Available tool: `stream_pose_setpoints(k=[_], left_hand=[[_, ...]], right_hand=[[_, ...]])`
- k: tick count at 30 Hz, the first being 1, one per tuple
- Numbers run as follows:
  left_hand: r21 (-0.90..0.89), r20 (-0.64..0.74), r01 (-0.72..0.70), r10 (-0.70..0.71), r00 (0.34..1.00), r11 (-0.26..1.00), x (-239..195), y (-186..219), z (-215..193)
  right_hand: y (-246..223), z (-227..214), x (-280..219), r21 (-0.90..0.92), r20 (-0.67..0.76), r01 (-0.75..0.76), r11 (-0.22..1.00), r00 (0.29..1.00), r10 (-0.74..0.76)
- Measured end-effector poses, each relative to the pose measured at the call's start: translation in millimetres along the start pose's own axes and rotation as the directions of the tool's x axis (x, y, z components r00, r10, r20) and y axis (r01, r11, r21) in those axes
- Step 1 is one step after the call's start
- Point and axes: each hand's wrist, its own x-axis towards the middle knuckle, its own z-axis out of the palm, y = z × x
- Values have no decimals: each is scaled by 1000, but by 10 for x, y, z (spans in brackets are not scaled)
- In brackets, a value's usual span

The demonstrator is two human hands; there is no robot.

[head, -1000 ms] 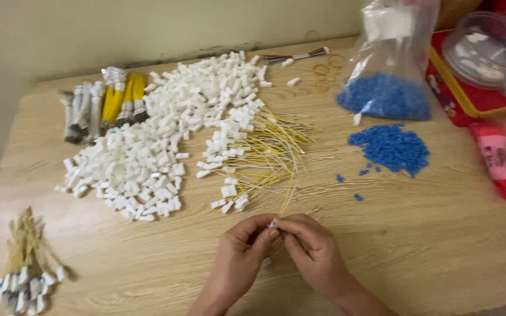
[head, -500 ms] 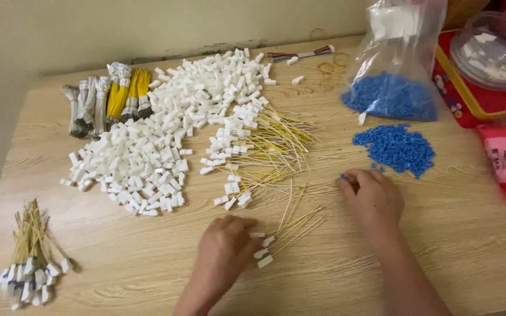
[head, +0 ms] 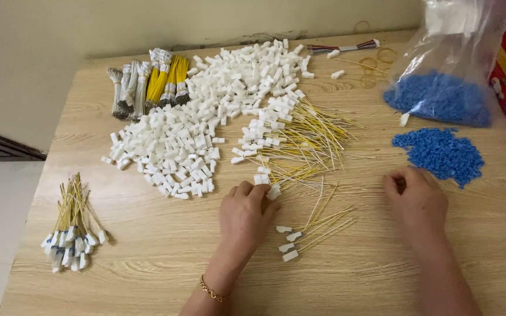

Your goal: The person assembles small craft items by inserting white foam pieces onto yellow sticks. They repeatedly pick up a foam piece and a stick, then push the foam onto the stick's tip. The completed items are placed in a pile on the table.

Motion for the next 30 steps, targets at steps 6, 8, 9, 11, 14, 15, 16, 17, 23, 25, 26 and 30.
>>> stream_pose_setpoints(k=[6,8,9,11,14,15,16,17,23,25,26,30], left_hand=[[79,-181,-121,134,974,990,-3,-146,276],[62,-139,-103,111,984,993,-20,-108,180],[71,-101,-66,73,992,995,-27,-106,120],[-73,94,197,-190,977,978,34,197,-177],[-342,418,546,-396,818,765,-65,193,-277],[-512,510,607,-354,784,608,-131,108,-255],[-512,511,606,-352,784,609,-165,72,-232],[-603,540,619,-314,781,503,-206,36,-215],[-704,596,652,-266,758,281,-204,132,-148],[-711,604,655,-256,755,254,-235,128,-15],[-732,592,634,-229,773,249,-254,119,63],[-751,558,605,-233,796,266,-268,148,253]], right_hand=[[64,-80,71,142,22,-156,977,988,155],[21,-201,65,159,-11,-183,970,982,187],[-16,-244,67,194,-27,-191,962,979,200],[12,-301,76,196,-5,-177,965,983,181],[-31,-396,31,138,68,-137,981,989,129],[-70,-419,13,74,113,-112,991,988,103],[-64,-416,-6,74,112,-114,991,988,105],[-63,-410,-23,2,119,-102,995,988,101],[-90,-306,-87,-115,170,-39,993,984,58],[-52,-227,-91,-129,150,-20,992,988,39],[-16,-188,-89,-125,117,12,992,993,2],[-88,-217,-58,-44,47,-10,999,999,13]])
